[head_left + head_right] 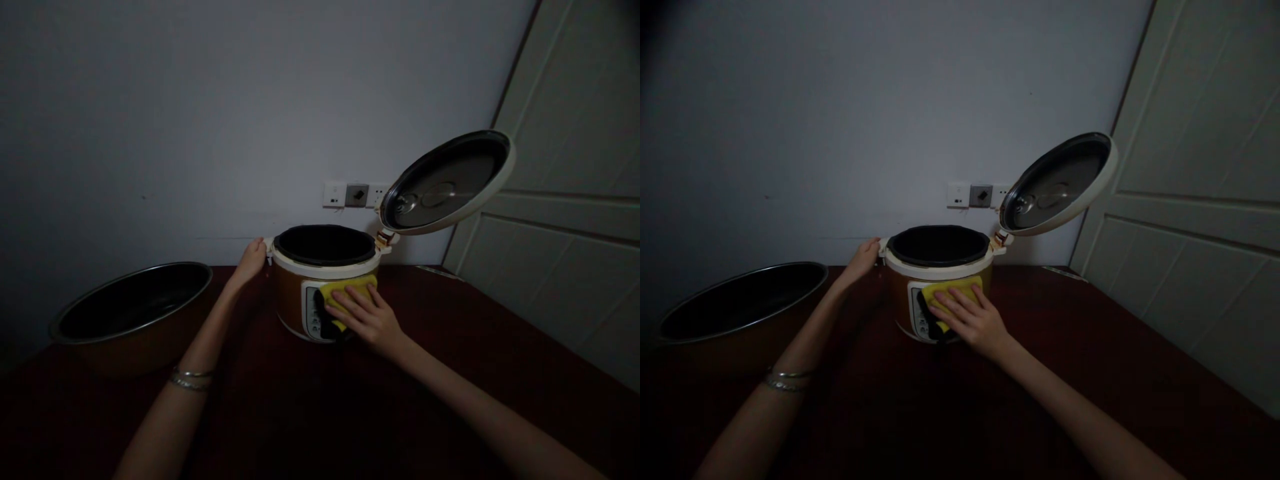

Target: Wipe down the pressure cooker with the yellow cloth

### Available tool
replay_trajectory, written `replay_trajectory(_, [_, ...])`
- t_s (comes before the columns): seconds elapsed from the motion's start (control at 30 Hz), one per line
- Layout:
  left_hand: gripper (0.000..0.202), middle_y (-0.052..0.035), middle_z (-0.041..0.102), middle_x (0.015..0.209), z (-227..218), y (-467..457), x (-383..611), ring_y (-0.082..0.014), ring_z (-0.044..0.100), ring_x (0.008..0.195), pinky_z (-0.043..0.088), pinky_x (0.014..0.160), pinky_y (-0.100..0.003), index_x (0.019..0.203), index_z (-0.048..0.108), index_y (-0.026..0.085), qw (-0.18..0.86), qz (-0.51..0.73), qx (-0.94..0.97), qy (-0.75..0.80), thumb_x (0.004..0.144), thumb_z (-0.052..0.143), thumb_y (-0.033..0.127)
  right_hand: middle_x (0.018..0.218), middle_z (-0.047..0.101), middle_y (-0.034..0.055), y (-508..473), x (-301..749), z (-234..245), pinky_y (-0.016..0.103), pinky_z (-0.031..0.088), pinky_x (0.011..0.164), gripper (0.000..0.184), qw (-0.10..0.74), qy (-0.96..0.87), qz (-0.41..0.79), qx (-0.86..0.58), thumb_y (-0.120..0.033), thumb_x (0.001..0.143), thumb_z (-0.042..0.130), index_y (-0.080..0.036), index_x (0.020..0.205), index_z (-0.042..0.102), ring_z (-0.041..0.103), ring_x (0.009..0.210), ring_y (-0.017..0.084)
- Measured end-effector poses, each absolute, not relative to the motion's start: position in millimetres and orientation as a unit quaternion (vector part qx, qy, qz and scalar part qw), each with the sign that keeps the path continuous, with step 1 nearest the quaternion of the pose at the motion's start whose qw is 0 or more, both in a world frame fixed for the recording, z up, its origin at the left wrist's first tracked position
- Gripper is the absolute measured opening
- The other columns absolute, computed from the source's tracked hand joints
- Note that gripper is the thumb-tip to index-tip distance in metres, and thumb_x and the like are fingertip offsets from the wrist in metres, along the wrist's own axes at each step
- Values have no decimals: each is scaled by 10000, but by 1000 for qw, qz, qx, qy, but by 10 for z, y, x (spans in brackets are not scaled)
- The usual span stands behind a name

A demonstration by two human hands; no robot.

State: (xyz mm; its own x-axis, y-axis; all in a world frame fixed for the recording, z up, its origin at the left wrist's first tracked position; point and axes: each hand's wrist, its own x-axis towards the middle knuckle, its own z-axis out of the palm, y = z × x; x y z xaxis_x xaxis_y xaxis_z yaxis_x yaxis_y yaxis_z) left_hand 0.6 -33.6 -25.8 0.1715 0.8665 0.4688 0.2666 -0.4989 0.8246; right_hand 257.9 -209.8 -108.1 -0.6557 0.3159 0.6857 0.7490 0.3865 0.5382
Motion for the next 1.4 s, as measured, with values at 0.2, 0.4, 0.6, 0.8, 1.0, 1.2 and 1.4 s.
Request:
replay_trajectory(0.2, [184, 32, 459, 562, -286, -291, 11, -111, 457, 422, 366, 381, -203, 828, 491, 173, 302, 496, 697, 421, 863, 313, 200, 1413, 460, 104, -2051, 2731, -1189, 554, 349, 1072, 425, 309, -790, -406, -339, -100, 948, 360, -175, 1337, 512, 203, 1404, 286])
replay_trajectory(0.4, [181, 47, 452, 520, -291, -295, 23, -106, 449, 382, 356, 379, -201, 803, 475, 182, 301, 498, 698, 417, 858, 303, 191, 1369, 520, 62, -2235, 2895, -1620, 464, 415, 1058, 421, 219, -833, -390, -326, -89, 953, 375, -200, 1336, 509, 270, 1386, 231])
replay_trajectory(0.6, [162, 56, 445, 513, -278, -335, 21, -98, 437, 377, 338, 375, -194, 768, 448, 193, 302, 507, 695, 411, 860, 315, 181, 1526, 247, 59, -2102, 2729, -1090, 564, 334, 1085, 626, 336, -781, -363, -380, -51, 905, 397, -271, 1476, 267, 187, 1410, 275])
replay_trajectory(0.8, [195, 48, 461, 525, -253, -396, 24, -103, 443, 382, 353, 402, -212, 765, 475, 183, 293, 505, 702, 407, 857, 304, 181, 1563, 96, 50, -2006, 2710, -1069, 627, 332, 1052, 728, 422, -761, -328, -368, -4, 867, 342, -285, 1503, 128, 174, 1411, 302])
replay_trajectory(1.0, [212, 32, 483, 523, -232, -396, 45, -129, 478, 447, 403, 486, -235, 789, 509, 168, 275, 508, 690, 436, 839, 304, 186, 1481, 343, 53, -2045, 2480, -1051, 553, 230, 1128, 527, 293, -795, -413, -335, -90, 929, 384, -212, 1441, 355, 193, 1412, 245])
replay_trajectory(1.2, [215, -10, 545, 626, -263, -308, 21, -162, 525, 578, 435, 587, -267, 771, 529, 170, 238, 517, 704, 425, 804, 325, 231, 1481, 346, 49, -1895, 1879, -749, 493, 210, 1155, 401, 216, -816, -442, -304, -141, 941, 432, -177, 1335, 501, 250, 1400, 209])
replay_trajectory(1.4, [193, -27, 578, 666, -255, -282, 1, -179, 552, 691, 448, 634, -264, 737, 521, 188, 225, 519, 704, 429, 803, 358, 268, 1454, 400, 37, -1983, 2181, -860, 536, 157, 1153, 476, 254, -788, -457, -325, -88, 922, 418, -214, 1380, 450, 230, 1405, 216])
